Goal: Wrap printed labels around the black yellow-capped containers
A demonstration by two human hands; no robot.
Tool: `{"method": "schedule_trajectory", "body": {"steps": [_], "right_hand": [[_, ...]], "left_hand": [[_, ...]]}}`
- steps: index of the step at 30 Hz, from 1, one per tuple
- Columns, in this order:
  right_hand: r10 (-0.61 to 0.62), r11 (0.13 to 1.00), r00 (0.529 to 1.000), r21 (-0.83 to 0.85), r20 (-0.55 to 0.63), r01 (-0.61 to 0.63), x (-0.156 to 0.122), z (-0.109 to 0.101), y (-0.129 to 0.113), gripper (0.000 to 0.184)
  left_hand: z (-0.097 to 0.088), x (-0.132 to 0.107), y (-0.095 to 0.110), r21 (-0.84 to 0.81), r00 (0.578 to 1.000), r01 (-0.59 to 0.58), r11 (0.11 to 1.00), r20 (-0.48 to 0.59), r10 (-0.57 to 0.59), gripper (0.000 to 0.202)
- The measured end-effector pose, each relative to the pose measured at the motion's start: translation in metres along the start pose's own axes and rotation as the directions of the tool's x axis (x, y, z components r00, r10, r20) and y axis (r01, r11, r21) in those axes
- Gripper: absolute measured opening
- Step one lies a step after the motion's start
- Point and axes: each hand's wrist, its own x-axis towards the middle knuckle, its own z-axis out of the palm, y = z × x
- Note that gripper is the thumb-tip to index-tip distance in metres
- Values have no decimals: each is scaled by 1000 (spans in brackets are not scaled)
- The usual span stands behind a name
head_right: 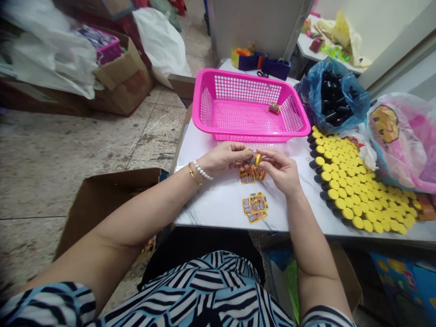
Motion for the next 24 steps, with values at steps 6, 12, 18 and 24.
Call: {"method": "schedule_trajectory", "body": {"steps": [6, 12, 18, 24], "right_hand": [[-60, 995, 996, 74, -72, 65, -1, 1, 6, 15], [-147, 986, 989, -87, -21, 145, -3, 4, 4, 24], [-169, 986, 978, -32, -123, 167, -4, 5, 11, 14], [-103, 926, 994, -368, -22, 88, -11, 16, -6, 52]], "left_hand": [[0, -1, -1, -100, 989, 118, 988, 97, -108, 36], [5, -2, -3, -121, 987, 160, 980, 47, -156, 42], [11, -2, -2, -119, 985, 174, 978, 23, -172, 41], [13, -3, 0, -56, 981, 171, 984, -80, -175, 47]]}}
